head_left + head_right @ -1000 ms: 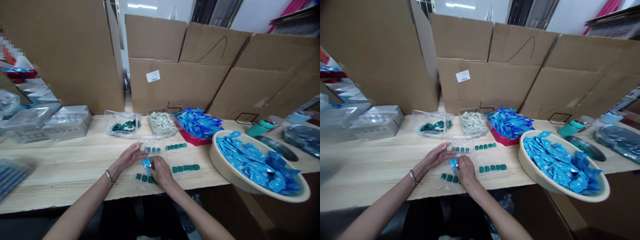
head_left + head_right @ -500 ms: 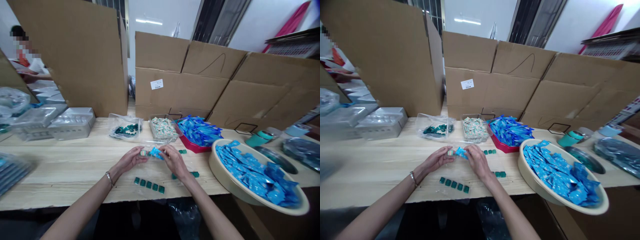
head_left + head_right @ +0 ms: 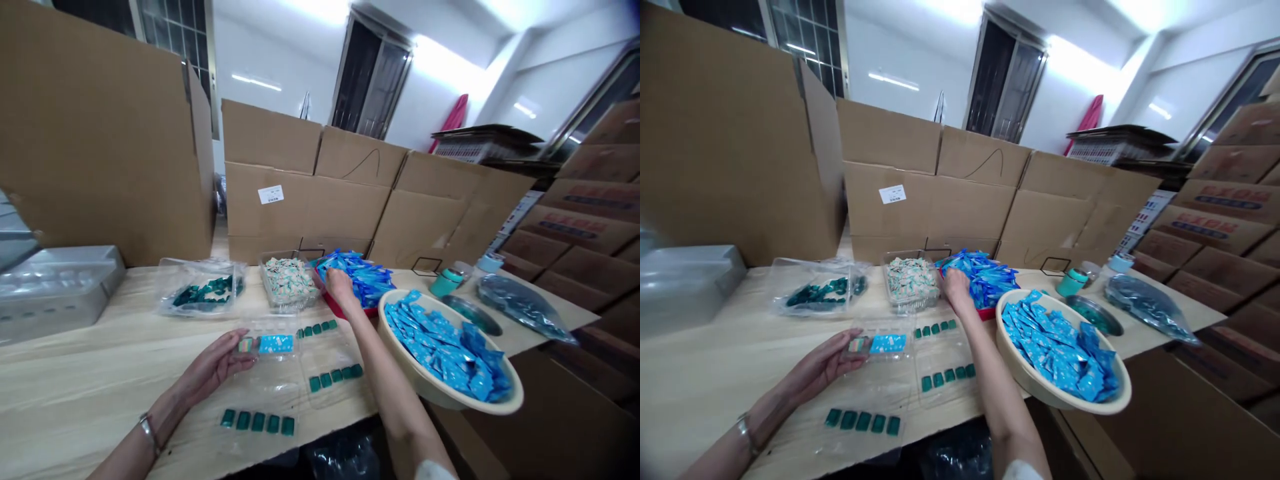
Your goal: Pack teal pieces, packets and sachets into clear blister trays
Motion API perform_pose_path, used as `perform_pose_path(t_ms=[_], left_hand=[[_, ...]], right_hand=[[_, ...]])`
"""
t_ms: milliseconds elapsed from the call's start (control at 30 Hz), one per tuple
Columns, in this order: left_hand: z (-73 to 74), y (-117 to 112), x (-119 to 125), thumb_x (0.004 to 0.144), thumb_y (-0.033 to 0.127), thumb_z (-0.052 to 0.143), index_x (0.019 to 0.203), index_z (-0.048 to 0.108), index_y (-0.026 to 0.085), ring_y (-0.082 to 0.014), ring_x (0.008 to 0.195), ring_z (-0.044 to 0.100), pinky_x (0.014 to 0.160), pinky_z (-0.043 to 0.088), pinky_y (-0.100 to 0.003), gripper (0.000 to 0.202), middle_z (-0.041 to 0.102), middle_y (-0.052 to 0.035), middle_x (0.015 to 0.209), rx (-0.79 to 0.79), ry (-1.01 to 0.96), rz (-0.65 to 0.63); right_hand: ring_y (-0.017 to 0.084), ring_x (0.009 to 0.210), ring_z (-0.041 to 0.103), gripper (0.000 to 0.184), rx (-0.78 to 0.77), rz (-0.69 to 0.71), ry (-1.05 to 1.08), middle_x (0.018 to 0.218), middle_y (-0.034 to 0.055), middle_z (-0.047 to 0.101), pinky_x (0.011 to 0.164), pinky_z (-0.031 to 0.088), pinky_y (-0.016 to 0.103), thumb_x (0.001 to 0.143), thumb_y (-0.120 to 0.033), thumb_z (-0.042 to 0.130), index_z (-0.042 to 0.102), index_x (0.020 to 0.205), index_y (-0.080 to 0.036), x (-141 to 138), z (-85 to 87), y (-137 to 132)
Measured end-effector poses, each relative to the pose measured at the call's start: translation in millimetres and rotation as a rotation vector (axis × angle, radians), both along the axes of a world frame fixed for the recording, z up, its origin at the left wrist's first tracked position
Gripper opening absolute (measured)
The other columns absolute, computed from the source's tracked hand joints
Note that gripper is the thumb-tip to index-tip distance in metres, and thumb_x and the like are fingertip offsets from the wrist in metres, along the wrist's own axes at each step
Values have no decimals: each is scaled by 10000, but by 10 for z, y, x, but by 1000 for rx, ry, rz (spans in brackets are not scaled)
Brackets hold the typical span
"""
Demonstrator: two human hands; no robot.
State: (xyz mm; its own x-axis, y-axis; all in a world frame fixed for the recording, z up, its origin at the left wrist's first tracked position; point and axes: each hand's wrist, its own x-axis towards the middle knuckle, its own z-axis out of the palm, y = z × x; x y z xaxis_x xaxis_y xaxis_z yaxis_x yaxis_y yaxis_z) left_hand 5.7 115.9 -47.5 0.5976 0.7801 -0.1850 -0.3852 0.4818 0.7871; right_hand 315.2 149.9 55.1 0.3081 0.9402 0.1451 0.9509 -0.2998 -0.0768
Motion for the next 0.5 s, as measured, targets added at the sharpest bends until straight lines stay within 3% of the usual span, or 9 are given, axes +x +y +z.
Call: perform_pose_path(t_ms=[100,233,367,500], left_hand=[[-11,6,2,794,237,593,1144,505,161,-256,892,657,798,527,-373,370,631,-146,1108,-3,33,16],[-15,17,3,784,253,607,1143,499,163,-259,894,656,818,518,-385,386,619,-143,1134,-17,33,47],[-29,31,3,782,259,608,1129,515,155,-256,877,661,809,518,-377,375,624,-146,1123,-20,8,27],[-24,27,0,795,268,589,1115,527,156,-253,882,660,813,510,-375,345,624,-153,1119,-11,-15,5]], right_hand=[[234,986,581,261,-63,-84,19,1075,196,618,756,421,267,833,-135,456,622,1028,-82,307,-34,348],[242,995,582,258,-96,-111,44,1063,202,626,749,425,257,790,-132,519,642,1006,-63,365,-186,567],[255,984,587,241,-43,-108,65,1034,226,627,757,424,276,813,-135,487,656,963,-51,365,-183,573],[250,919,603,283,48,-53,106,964,207,640,743,432,300,874,-233,422,652,919,-76,396,-68,304]])
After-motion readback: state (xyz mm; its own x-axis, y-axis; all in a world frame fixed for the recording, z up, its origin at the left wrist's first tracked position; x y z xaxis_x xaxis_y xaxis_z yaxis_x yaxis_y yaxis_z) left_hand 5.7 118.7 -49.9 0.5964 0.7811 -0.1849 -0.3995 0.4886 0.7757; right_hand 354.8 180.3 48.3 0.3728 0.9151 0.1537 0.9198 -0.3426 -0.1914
